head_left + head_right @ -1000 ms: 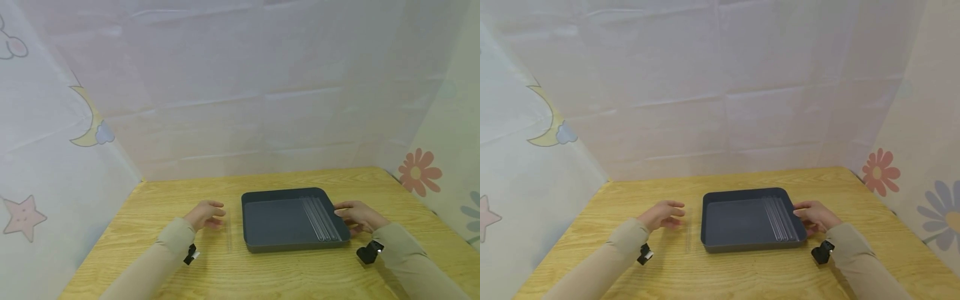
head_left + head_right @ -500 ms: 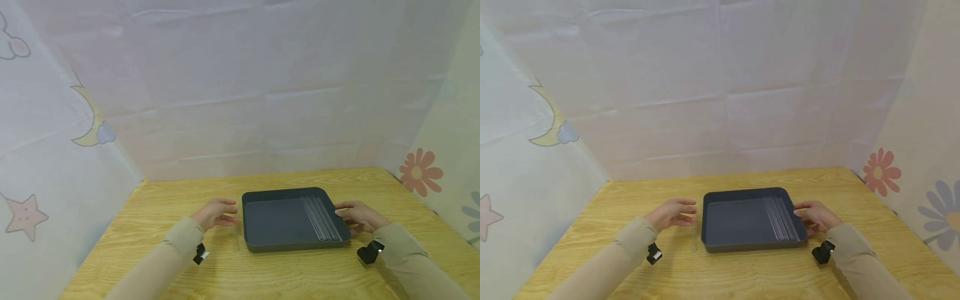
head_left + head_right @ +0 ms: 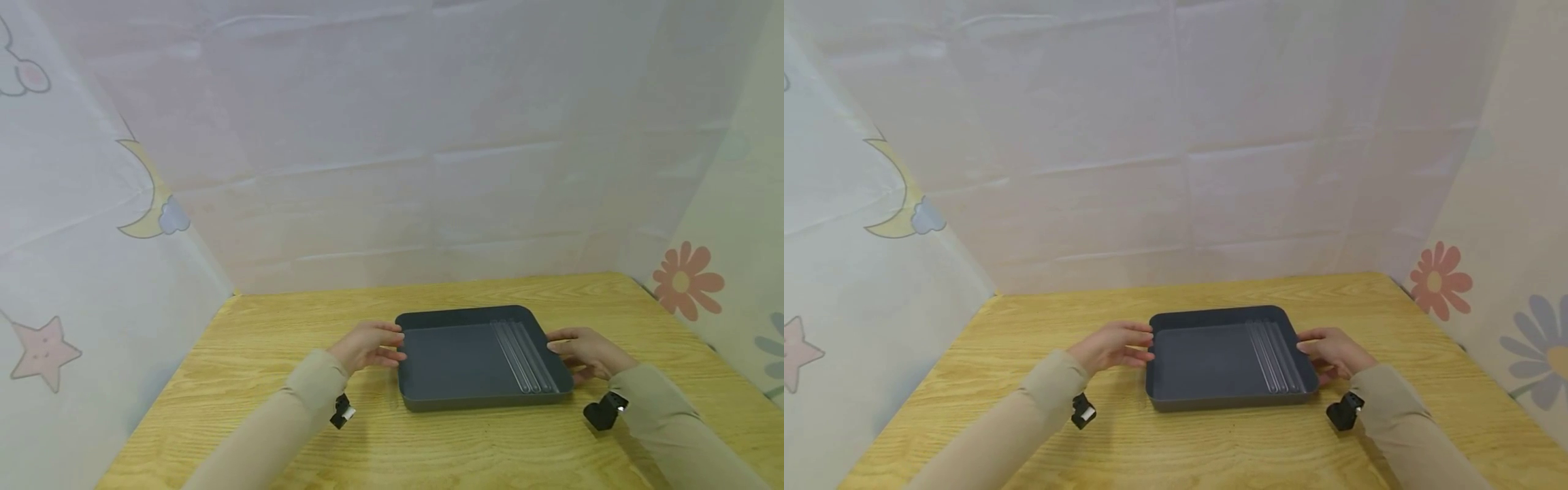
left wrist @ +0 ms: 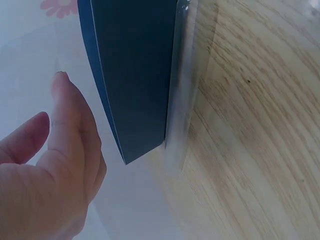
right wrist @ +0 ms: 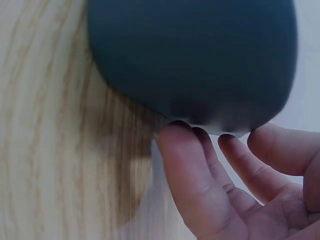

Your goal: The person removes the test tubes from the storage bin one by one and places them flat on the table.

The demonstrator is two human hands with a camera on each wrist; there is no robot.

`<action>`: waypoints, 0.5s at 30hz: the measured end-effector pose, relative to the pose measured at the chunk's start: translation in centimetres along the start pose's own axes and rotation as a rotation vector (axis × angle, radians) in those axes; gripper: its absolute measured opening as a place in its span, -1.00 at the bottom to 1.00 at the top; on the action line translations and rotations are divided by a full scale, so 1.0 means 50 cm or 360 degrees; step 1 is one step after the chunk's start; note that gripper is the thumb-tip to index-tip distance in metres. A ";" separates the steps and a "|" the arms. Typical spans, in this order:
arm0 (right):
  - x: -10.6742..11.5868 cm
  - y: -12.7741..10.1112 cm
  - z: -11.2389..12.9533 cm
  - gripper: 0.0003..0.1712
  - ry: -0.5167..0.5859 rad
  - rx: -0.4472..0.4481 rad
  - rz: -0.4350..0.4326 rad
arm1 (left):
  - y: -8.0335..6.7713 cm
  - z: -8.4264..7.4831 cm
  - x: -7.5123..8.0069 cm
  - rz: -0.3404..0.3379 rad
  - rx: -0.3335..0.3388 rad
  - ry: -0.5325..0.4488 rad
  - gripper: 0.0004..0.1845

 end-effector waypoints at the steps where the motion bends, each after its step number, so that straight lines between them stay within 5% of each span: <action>1: 0.000 0.000 0.000 -0.38 0.0004 -0.0001 0.0002 | 0.000 0.000 -0.002 0.0004 0.0003 0.0001 -0.51; 15: 0.001 0.003 -0.003 -0.38 0.0013 0.0007 0.0009 | 0.012 -0.008 -0.036 0.0051 0.0038 0.0004 -0.51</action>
Point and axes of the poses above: each hand's wrist, its own y-axis towards the middle knuckle, its own x-axis out of the back of the hand, z = x × y, the point moved 8 cm from there along y, towards the middle knuckle, and after that the axes turned 7 degrees about -y, right-handed, at the moved point
